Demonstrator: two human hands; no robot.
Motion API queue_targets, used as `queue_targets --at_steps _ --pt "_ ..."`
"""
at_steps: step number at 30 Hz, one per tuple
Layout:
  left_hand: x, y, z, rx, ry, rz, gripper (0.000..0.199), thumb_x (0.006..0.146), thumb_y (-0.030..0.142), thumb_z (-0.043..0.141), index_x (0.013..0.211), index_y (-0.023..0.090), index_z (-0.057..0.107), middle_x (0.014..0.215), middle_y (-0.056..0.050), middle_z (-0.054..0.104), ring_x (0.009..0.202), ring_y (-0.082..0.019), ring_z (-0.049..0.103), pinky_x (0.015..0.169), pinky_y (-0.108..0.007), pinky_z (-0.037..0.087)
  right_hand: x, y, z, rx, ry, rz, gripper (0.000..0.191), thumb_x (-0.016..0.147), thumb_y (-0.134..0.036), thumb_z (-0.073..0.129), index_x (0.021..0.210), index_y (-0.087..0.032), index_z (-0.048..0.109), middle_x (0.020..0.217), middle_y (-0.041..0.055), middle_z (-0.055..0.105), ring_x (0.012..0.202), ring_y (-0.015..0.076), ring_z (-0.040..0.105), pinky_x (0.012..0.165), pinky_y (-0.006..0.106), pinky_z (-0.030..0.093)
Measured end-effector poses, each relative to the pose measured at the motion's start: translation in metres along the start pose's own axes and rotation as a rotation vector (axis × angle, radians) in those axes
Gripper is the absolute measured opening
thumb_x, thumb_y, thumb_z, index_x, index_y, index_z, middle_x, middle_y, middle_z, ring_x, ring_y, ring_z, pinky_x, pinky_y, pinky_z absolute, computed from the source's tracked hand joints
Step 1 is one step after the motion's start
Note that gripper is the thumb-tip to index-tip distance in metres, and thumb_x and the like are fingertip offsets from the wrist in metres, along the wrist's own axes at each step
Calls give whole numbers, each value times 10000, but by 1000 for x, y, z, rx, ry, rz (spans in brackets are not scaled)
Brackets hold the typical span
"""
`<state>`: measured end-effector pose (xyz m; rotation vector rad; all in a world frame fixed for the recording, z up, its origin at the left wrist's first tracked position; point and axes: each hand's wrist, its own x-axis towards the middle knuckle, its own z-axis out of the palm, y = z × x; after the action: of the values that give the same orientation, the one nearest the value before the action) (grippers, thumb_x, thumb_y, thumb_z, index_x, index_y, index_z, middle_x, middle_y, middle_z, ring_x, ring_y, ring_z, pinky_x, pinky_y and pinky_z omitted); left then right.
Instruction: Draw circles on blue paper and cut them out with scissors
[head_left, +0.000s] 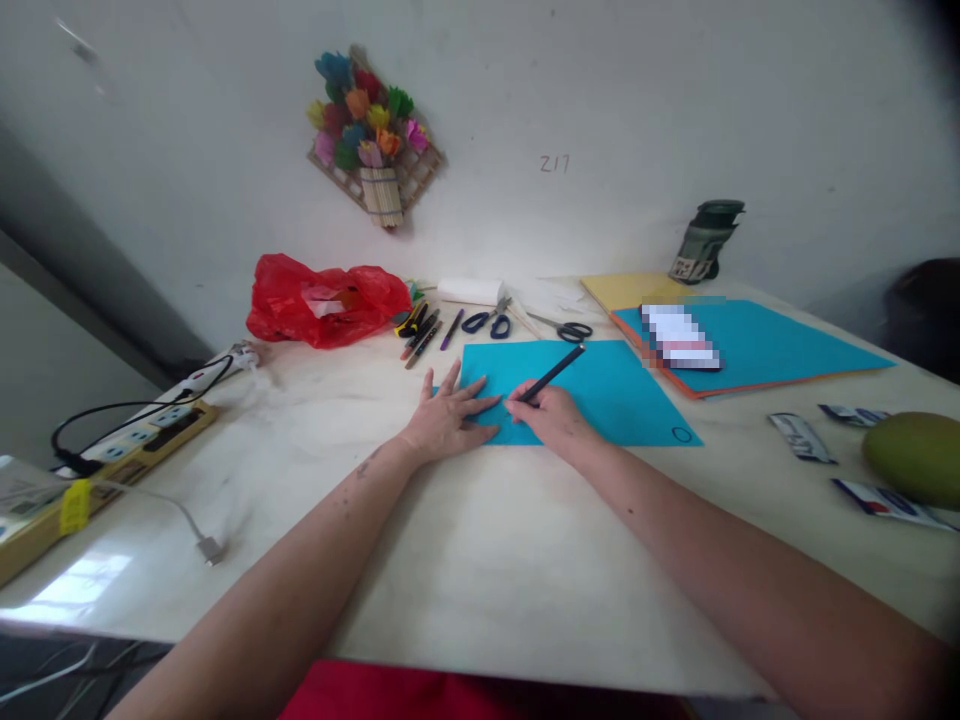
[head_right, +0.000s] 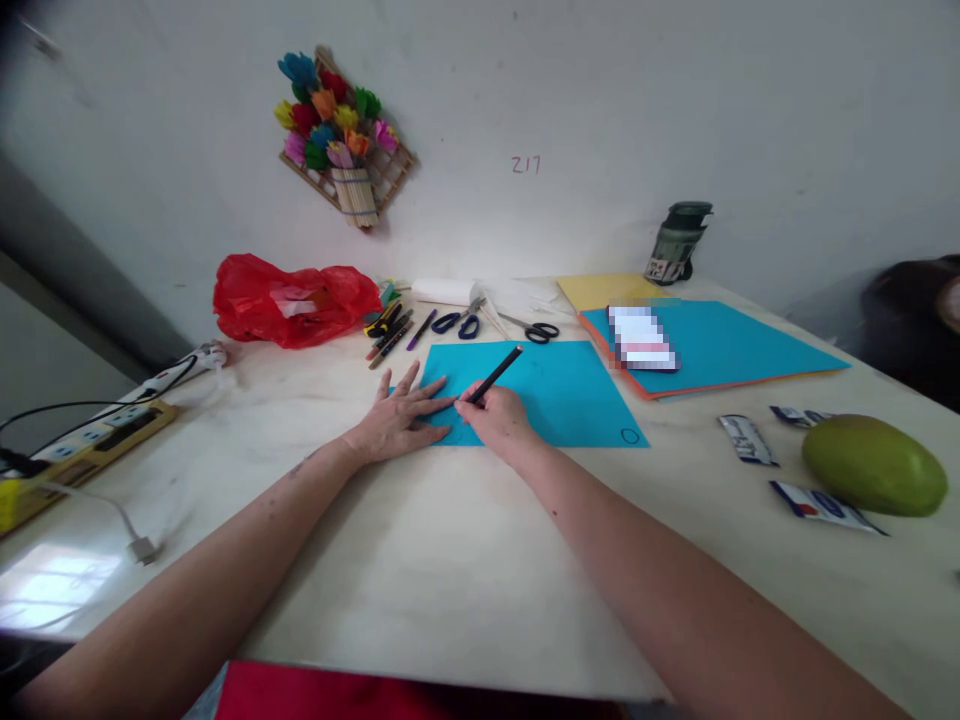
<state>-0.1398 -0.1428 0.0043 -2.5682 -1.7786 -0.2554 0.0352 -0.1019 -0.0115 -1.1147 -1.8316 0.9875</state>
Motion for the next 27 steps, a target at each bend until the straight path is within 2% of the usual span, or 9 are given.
queue_targets --at_steps 5,10,27 --pt "0 -1 0 -3 -6 17 546 740 618 380 1236 392 392 1362 55 296 1289 -279 -16 953 -574 -101 1 3 0 10 8 35 184 688 -375 537 661 -193 541 522 -6 585 513 131 561 513 241 416" --pt "0 -3 2 -1 3 23 553 735 626 378 1237 394 390 1363 58 295 1287 -287 -18 951 -577 -103 2 7 0 23 27 10 208 694 -402 534 664 -196 538 520 -8 576 516 132 556 511 243 409" --pt "1 -2 1 -23 -28 1 578 726 660 348 1235 392 398 1370 67 276 1285 -294 -35 959 -569 -109 -1 2 -1 -21 -13 33 185 702 -372 531 669 -191 544 520 -10 568 506 119 531 503 228 396"
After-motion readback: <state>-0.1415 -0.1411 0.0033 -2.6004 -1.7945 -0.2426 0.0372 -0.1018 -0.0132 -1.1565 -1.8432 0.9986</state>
